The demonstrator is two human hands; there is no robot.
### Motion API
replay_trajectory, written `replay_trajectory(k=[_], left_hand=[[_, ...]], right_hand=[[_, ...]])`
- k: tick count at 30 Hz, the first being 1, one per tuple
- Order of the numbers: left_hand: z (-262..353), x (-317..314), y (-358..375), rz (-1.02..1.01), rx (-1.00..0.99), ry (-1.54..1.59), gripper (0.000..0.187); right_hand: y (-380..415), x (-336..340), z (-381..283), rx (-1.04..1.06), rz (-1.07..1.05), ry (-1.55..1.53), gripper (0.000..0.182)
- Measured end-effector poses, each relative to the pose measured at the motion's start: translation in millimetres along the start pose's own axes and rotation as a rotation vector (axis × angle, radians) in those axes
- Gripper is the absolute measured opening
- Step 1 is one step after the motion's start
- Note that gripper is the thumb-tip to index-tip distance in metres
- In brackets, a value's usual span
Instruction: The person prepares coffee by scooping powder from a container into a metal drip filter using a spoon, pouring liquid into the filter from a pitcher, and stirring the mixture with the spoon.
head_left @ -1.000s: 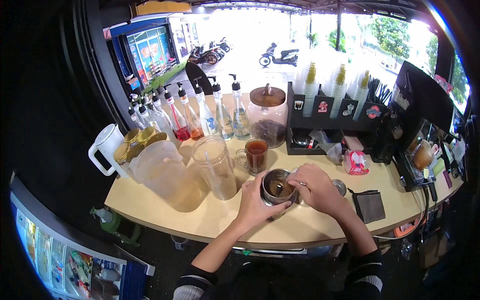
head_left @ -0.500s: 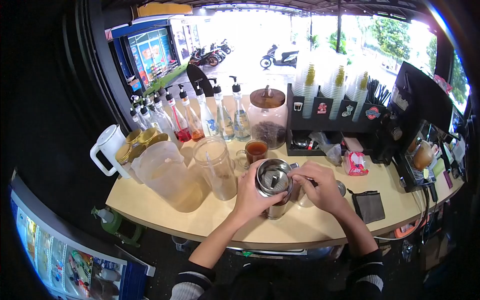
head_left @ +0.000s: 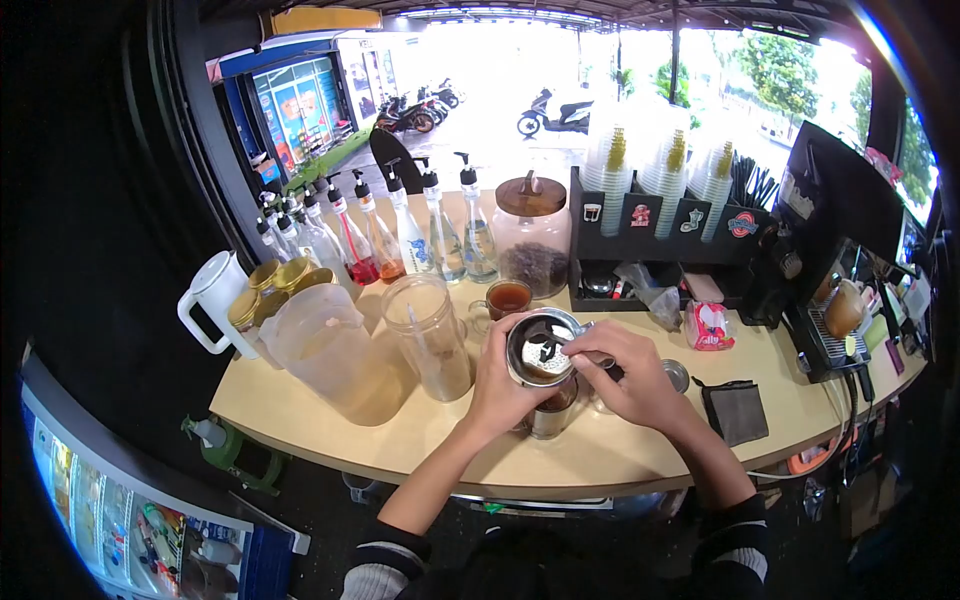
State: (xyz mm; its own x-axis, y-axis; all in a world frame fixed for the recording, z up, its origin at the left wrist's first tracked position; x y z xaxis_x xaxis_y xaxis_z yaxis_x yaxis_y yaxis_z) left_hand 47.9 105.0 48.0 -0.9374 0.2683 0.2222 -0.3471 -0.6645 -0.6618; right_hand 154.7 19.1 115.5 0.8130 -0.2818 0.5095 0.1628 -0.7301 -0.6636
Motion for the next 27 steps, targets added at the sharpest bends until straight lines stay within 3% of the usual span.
replay_trajectory(k=[2, 10, 13, 16, 19, 22, 24, 27], left_hand=[[-3.4, 1.0, -0.6, 0.006, 0.016, 0.073, 0.080], [-3.1, -3.8, -2.0, 0.007, -0.030, 0.164, 0.079], [-3.5, -3.6, -0.9, 0.004, -0.084, 0.217, 0.081], [-6.7, -7.8, -0.8, -0.061, -0.066, 0.162, 0.088], [-6.5, -7.2, -2.1, -0.081, -0.078, 0.148, 0.090], [2.4, -2.5, -5.0, -0.098, -0.095, 0.026, 0.088], [17.9, -2.1, -8.1, -0.146, -0.149, -0.180, 0.084], [19.7, -2.8, -9.1, -0.220, -0.158, -0.234, 0.084]], right_hand=[[0.8, -11.3, -7.1, 0.077, -0.109, 0.005, 0.011], [-1.7, -4.8, -3.7, -0.050, -0.057, -0.056, 0.012], [0.1, -10.6, -16.4, 0.061, -0.111, 0.023, 0.012], [-1.4, -0.2, -17.3, 0.075, 0.007, 0.038, 0.011], [1.7, -11.5, -18.3, 0.130, -0.128, 0.055, 0.010], [0.2, 0.0, -6.5, -0.012, -0.046, -0.021, 0.013], [0.4, -5.4, 2.6, -0.109, -0.158, -0.116, 0.013], [3.3, -5.4, 15.5, -0.177, -0.204, -0.225, 0.013]])
Point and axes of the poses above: each hand's wrist, its own y-axis away from the middle knuckle, its own x-axis out of the back of the hand, z = x × y, the point moved 10 cm from there along -y, towards the middle knuckle, and after that the axes turned 2 degrees about -y, right-handed, at the moved point
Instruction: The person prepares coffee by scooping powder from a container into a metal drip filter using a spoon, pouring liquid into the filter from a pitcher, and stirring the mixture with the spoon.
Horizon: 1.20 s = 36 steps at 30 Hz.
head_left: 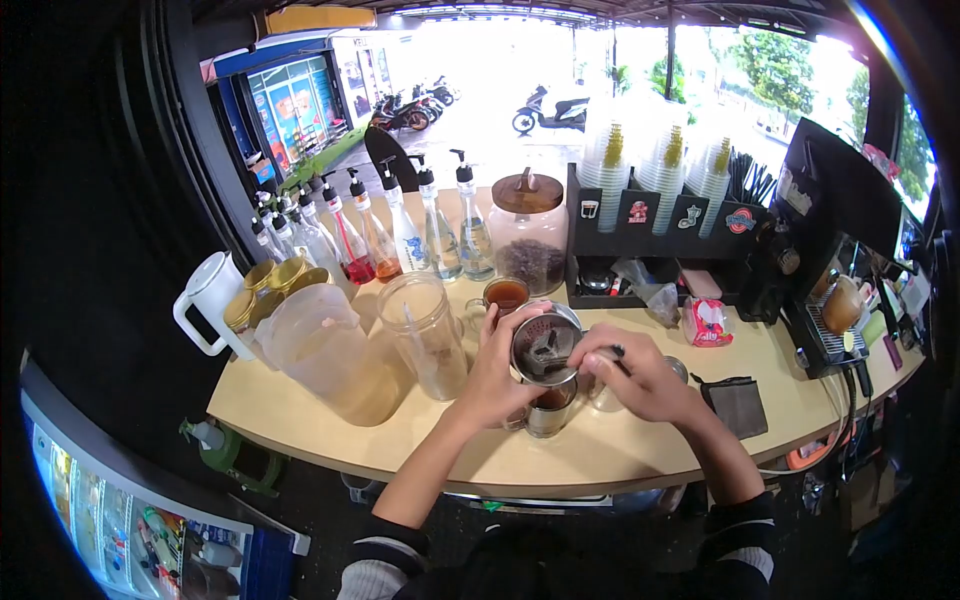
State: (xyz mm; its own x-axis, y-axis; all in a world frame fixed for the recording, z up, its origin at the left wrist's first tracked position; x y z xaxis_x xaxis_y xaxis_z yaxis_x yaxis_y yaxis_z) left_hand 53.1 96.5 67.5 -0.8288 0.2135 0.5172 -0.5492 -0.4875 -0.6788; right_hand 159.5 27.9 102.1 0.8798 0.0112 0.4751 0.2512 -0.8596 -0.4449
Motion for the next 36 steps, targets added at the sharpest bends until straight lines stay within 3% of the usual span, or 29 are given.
replay_trajectory(k=[7, 9, 12, 18, 22, 27, 30, 36], left_hand=[[2.1, -7.2, -3.9, -0.146, -0.043, -0.067, 0.083], [2.0, -9.8, -5.8, -0.184, -0.048, -0.081, 0.085], [8.8, -8.4, -9.0, -0.203, -0.071, -0.085, 0.081], [7.6, -9.6, -6.9, -0.166, -0.042, -0.131, 0.086], [2.9, -5.6, -6.5, -0.184, 0.003, -0.075, 0.084], [-1.8, 2.5, -6.4, -0.109, 0.120, -0.019, 0.083], [-4.6, 1.0, -6.1, -0.069, 0.148, -0.020, 0.083], [-12.0, 1.2, 0.5, 0.006, 0.218, 0.003, 0.084]], right_hand=[[-18.9, 12.2, -2.7, 0.024, -0.128, 0.128, 0.017], [-25.5, 14.6, 6.3, -0.170, -0.274, 0.164, 0.018], [-42.2, 18.6, -10.9, -0.058, -0.312, 0.248, 0.019], [-44.3, -14.1, -17.7, -0.042, -0.392, 0.193, 0.022], [-35.0, -5.2, -3.0, -0.045, -0.274, 0.099, 0.027], [-9.4, 30.0, -13.2, -0.060, 0.006, -0.115, 0.019], [13.0, 50.6, -22.7, 0.068, 0.162, 0.055, 0.015], [60.1, 78.9, -3.1, 0.075, 0.424, -0.077, 0.012]])
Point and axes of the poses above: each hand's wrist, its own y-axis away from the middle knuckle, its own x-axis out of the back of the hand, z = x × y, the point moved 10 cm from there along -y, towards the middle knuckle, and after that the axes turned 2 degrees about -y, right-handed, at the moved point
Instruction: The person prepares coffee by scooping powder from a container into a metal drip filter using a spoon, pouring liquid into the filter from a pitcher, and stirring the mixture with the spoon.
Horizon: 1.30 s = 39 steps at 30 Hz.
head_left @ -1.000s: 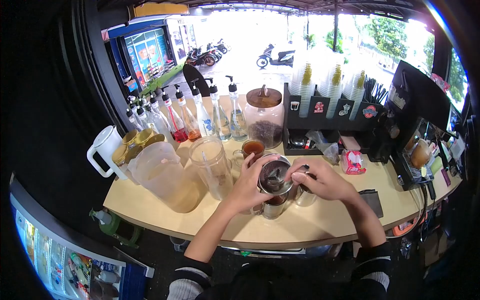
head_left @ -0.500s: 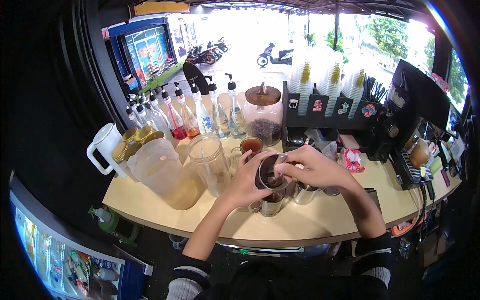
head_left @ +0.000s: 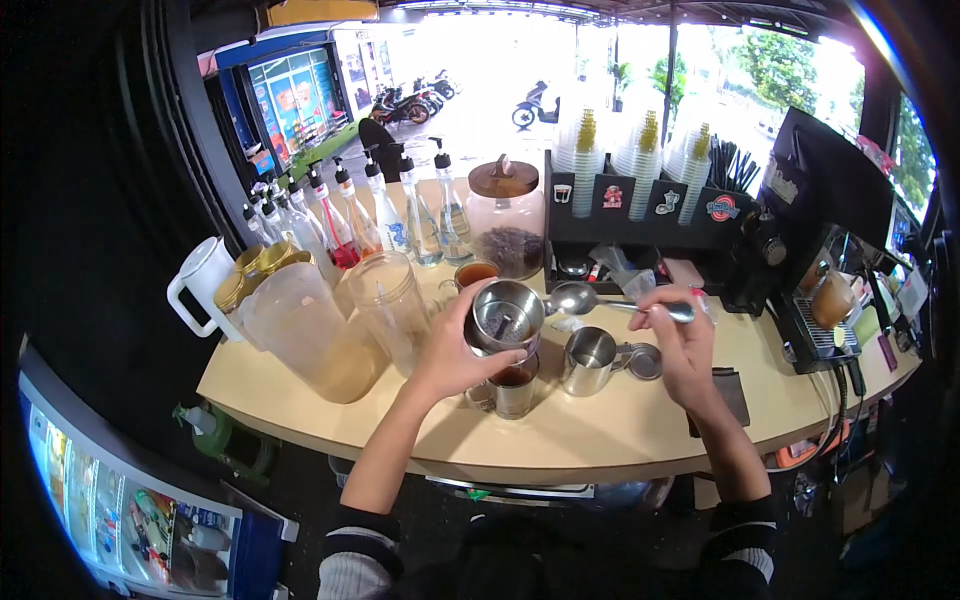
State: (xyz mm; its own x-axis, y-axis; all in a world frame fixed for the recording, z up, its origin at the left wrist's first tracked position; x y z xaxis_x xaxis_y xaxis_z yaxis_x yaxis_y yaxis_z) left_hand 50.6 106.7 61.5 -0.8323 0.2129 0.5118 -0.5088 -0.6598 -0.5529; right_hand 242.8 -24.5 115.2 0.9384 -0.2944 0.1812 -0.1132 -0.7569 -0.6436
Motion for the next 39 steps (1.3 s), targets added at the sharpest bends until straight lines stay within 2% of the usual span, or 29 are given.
replay_trajectory(k=[2, 4, 7, 8, 13, 16, 17, 20, 23, 27, 29, 36, 39], left_hand=[[-3.0, 2.4, 3.7, 0.048, -0.011, 0.003, 0.083], [-2.6, 6.8, 6.3, 0.074, -0.001, 0.031, 0.083], [-0.8, 7.1, 8.7, 0.083, 0.029, 0.097, 0.082], [-1.5, 7.0, 8.7, 0.082, 0.058, 0.125, 0.082], [-0.6, 6.2, 6.5, 0.067, 0.084, 0.167, 0.082], [-4.3, 6.1, 5.7, 0.049, 0.118, 0.229, 0.083], [-6.2, 6.6, 6.1, 0.055, 0.120, 0.225, 0.083], [-12.3, 7.5, 6.6, 0.063, 0.143, 0.260, 0.083], [-16.9, 5.3, 6.5, 0.027, 0.198, 0.301, 0.083], [-18.5, 2.8, 6.4, 0.024, 0.189, 0.370, 0.083], [-16.9, 0.7, 7.7, 0.014, 0.185, 0.389, 0.083], [-7.6, -4.7, 22.0, 0.058, 0.120, 0.322, 0.084], [-2.6, -1.2, 26.0, 0.095, 0.101, 0.158, 0.085]], right_hand=[[15.6, 26.8, 5.3, 0.091, 0.165, -0.063, 0.013], [31.4, 33.1, 18.9, 0.075, 0.150, -0.048, 0.012], [56.7, 21.5, 58.6, -0.107, 0.028, 0.121, 0.012], [62.3, 18.2, 64.3, -0.107, 0.023, 0.122, 0.012], [87.3, -25.8, 83.4, 0.099, -0.266, 0.435, 0.017], [101.2, -47.9, 93.3, 0.129, -0.358, 0.413, 0.026], [105.9, -53.5, 104.8, 0.126, -0.387, 0.389, 0.033], [113.2, -61.9, 119.6, 0.122, -0.429, 0.502, 0.037], [119.9, -63.1, 134.2, 0.128, -0.413, 0.481, 0.042], [121.9, -63.5, 135.7, 0.148, -0.423, 0.492, 0.041], [121.0, -60.9, 140.4, 0.100, -0.405, 0.459, 0.030], [116.6, -59.9, 139.9, 0.080, -0.400, 0.447, 0.026], [116.0, -59.7, 140.9, 0.053, -0.401, 0.445, 0.026]])
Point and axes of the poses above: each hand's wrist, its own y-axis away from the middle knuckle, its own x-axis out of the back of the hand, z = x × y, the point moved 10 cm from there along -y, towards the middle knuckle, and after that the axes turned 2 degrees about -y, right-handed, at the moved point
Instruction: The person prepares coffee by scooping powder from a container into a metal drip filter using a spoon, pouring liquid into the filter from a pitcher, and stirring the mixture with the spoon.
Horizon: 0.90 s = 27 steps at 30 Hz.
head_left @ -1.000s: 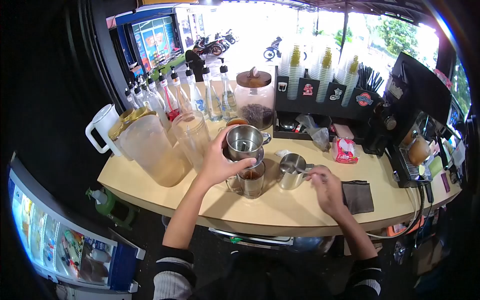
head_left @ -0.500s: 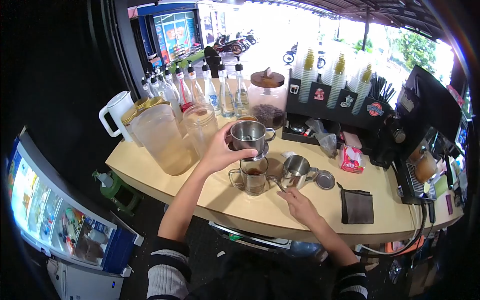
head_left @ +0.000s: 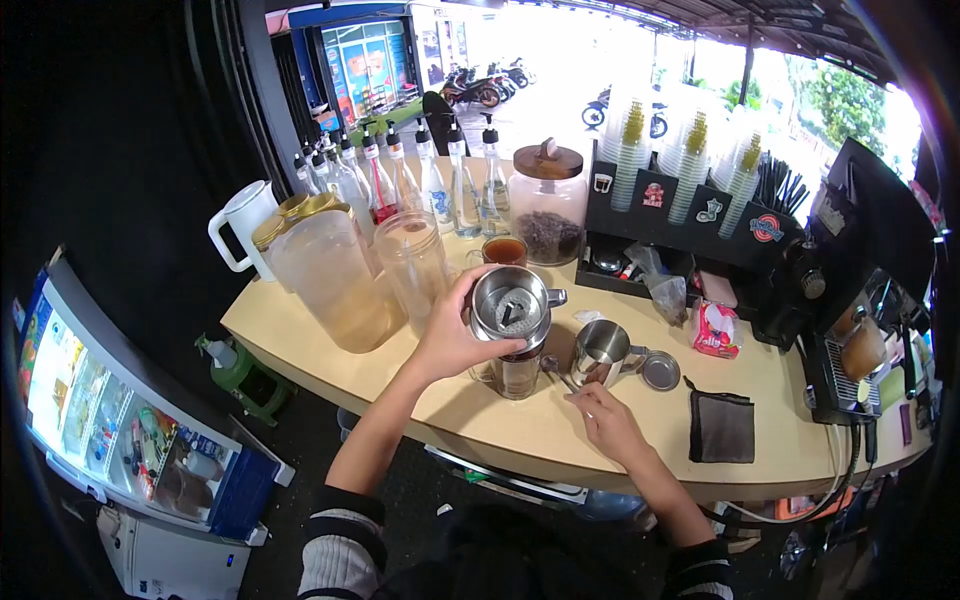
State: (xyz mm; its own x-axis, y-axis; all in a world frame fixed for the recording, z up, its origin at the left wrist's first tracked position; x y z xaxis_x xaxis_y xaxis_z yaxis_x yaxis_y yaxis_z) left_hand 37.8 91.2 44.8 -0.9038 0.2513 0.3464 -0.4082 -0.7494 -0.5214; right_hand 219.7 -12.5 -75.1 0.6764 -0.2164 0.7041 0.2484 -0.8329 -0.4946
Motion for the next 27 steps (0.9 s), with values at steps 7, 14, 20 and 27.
replay_trajectory(k=[7, 14, 20, 27], left_hand=[[33.7, -3.6, 1.7, 0.025, -0.143, -0.249, 0.077], [17.3, -2.4, 2.9, 0.075, -0.111, -0.279, 0.077], [-8.2, -4.6, 3.1, 0.074, -0.032, -0.145, 0.082], [-17.1, -9.1, 6.5, 0.022, 0.013, -0.123, 0.087]], right_hand=[[-2.2, 3.4, -2.5, 0.008, 0.031, -0.031, 0.024], [-3.7, 2.2, -3.1, 0.012, 0.019, -0.007, 0.026], [-4.5, -2.9, -0.9, -0.063, -0.059, -0.004, 0.026], [-5.3, 0.5, -5.9, -0.008, -0.012, 0.009, 0.029]])
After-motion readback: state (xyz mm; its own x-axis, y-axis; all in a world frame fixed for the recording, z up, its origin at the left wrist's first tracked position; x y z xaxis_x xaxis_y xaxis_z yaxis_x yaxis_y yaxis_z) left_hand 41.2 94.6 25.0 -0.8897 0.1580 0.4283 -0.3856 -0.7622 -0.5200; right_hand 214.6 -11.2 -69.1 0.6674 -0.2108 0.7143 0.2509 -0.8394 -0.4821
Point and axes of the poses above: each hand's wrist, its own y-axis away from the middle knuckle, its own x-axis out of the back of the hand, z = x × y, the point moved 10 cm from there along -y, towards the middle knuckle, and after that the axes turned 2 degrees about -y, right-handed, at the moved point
